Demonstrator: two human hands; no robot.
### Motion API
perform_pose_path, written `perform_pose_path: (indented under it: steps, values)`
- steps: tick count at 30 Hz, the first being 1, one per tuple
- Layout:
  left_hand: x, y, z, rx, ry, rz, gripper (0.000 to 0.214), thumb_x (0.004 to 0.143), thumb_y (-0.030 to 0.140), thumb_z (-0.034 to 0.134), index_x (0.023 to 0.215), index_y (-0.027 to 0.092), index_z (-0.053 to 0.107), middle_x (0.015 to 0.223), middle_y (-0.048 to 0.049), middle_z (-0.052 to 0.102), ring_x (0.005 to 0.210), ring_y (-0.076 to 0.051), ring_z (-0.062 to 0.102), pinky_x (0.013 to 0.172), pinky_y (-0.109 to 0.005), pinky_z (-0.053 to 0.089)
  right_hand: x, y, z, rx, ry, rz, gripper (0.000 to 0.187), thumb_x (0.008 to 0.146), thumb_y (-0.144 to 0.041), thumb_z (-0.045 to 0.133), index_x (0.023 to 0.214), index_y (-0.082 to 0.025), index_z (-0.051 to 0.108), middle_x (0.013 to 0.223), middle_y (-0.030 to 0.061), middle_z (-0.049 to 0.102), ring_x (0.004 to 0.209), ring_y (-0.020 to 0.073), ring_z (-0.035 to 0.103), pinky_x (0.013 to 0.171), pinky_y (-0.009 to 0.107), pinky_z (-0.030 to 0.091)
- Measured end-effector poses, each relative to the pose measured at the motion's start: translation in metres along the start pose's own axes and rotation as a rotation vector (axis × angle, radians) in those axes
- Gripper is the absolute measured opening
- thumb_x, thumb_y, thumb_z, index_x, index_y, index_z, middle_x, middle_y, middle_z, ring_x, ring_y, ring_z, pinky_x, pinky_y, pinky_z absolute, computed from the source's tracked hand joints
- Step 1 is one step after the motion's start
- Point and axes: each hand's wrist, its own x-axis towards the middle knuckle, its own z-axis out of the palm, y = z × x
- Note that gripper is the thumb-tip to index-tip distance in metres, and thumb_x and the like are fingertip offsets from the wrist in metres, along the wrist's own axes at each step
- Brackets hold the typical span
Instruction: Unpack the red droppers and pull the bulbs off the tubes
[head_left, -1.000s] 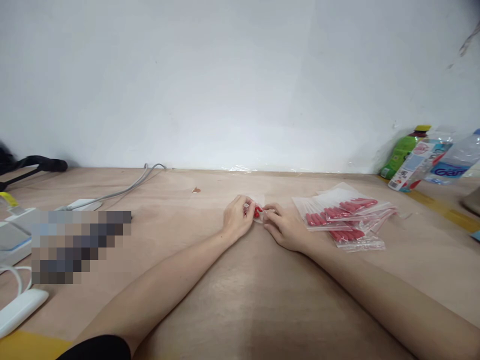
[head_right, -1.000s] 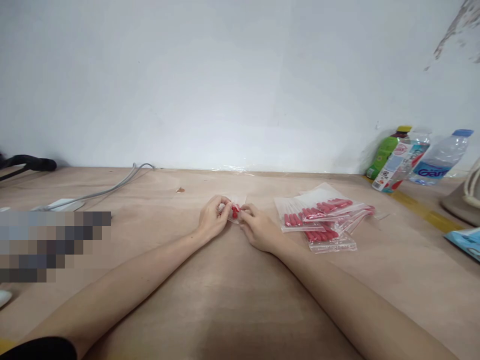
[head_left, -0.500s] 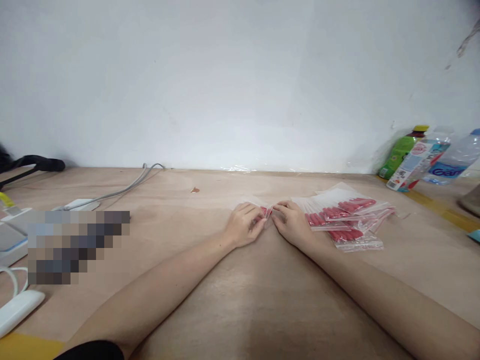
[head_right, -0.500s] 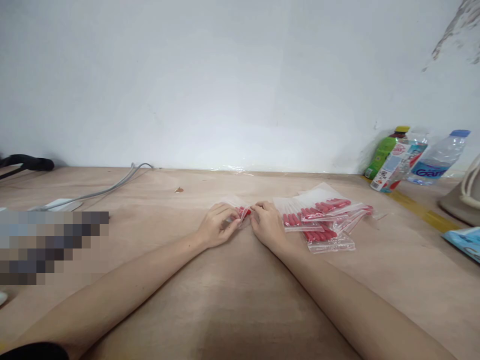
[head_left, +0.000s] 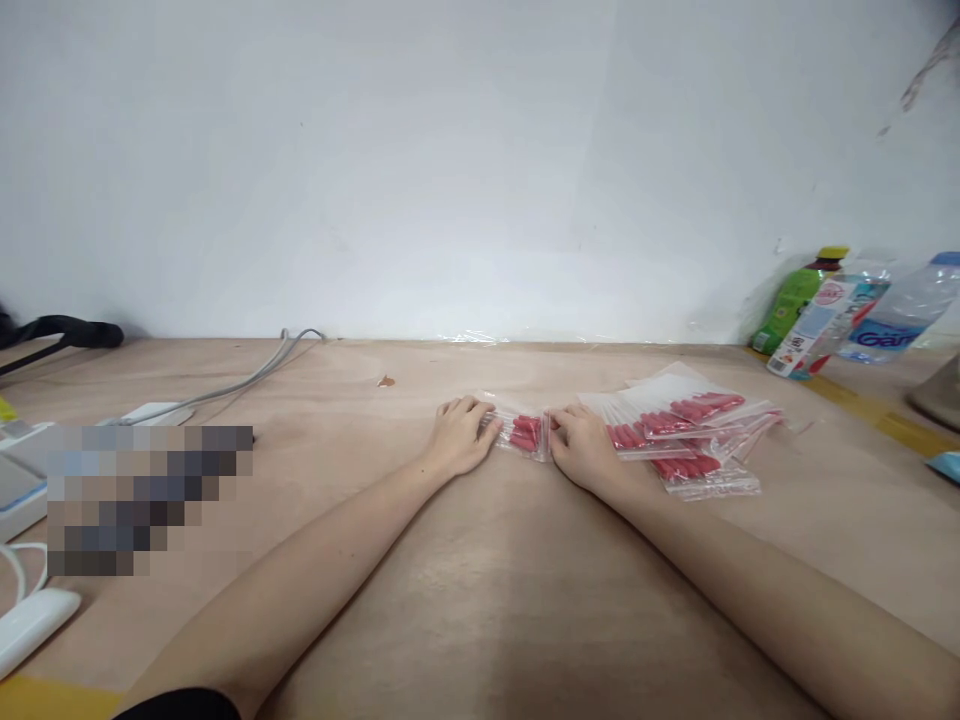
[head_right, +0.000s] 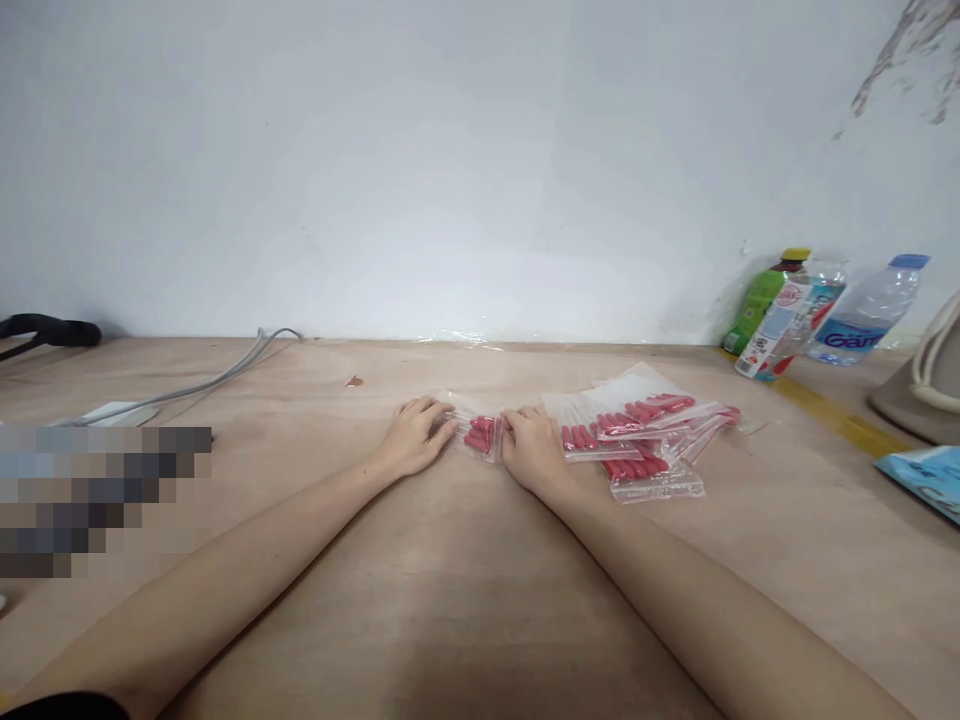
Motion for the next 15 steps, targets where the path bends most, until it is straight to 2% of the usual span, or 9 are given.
perform_pose_path:
  steps: [3, 6, 9, 12, 15]
  values:
    - [-0.0015, 0.0034, -0.0027, -0.004, 0.059, -0.006, 0.025, 0.086, 0.036, 0.043, 0.094, 0.019, 0.060, 0.091, -0.0057, 0.059, 0.094, -0.022, 0.053, 0.089, -0.041, 0.037, 0.0019, 0.0035, 0.0014, 0.021, -0.020, 0.002, 0.024, 0.078, -0.010, 0.041, 0.085, -0.017, 0.063, 0.085, 0.0081, 0.061, 0.085, 0.0188, 0.051, 0.074, 0.029, 0.037]
    - [-0.0019, 0.0037, -0.0037, -0.070, 0.071, 0.107, 0.027, 0.081, 0.038, 0.050, 0.096, 0.018, 0.059, 0.098, -0.0072, 0.058, 0.100, -0.022, 0.051, 0.090, -0.037, 0.039, 0.0032, 0.0054, 0.0019, 0.049, -0.040, -0.013, 0.025, 0.081, -0.013, 0.040, 0.088, -0.018, 0.063, 0.091, 0.0069, 0.062, 0.087, 0.0178, 0.052, 0.075, 0.028, 0.037]
    - [-0.0018, 0.0027, -0.0033, -0.144, -0.008, 0.201, 0.039, 0.079, 0.041, 0.053, 0.111, 0.017, 0.054, 0.116, -0.0093, 0.054, 0.110, -0.023, 0.048, 0.095, -0.037, 0.038, 0.0032, 0.0047, 0.0009, 0.069, -0.063, -0.037, 0.022, 0.083, -0.021, 0.043, 0.095, -0.020, 0.062, 0.096, 0.0061, 0.063, 0.091, 0.0184, 0.052, 0.077, 0.030, 0.037]
    - [-0.0015, 0.0024, -0.0026, -0.182, -0.090, 0.173, 0.042, 0.082, 0.042, 0.049, 0.116, 0.017, 0.051, 0.116, -0.0087, 0.056, 0.107, -0.022, 0.051, 0.094, -0.037, 0.039, 0.0020, 0.0023, -0.0009, 0.075, -0.082, -0.055, 0.025, 0.084, -0.030, 0.045, 0.102, -0.022, 0.059, 0.104, 0.0071, 0.061, 0.097, 0.0213, 0.050, 0.081, 0.035, 0.036]
    - [-0.0012, 0.0031, -0.0027, -0.167, -0.095, 0.132, 0.039, 0.082, 0.042, 0.049, 0.112, 0.018, 0.054, 0.113, -0.0078, 0.059, 0.104, -0.022, 0.054, 0.092, -0.038, 0.041, 0.0003, 0.0002, -0.0023, 0.075, -0.108, -0.069, 0.030, 0.083, -0.039, 0.046, 0.107, -0.024, 0.057, 0.109, 0.0073, 0.060, 0.103, 0.0250, 0.047, 0.083, 0.041, 0.034]
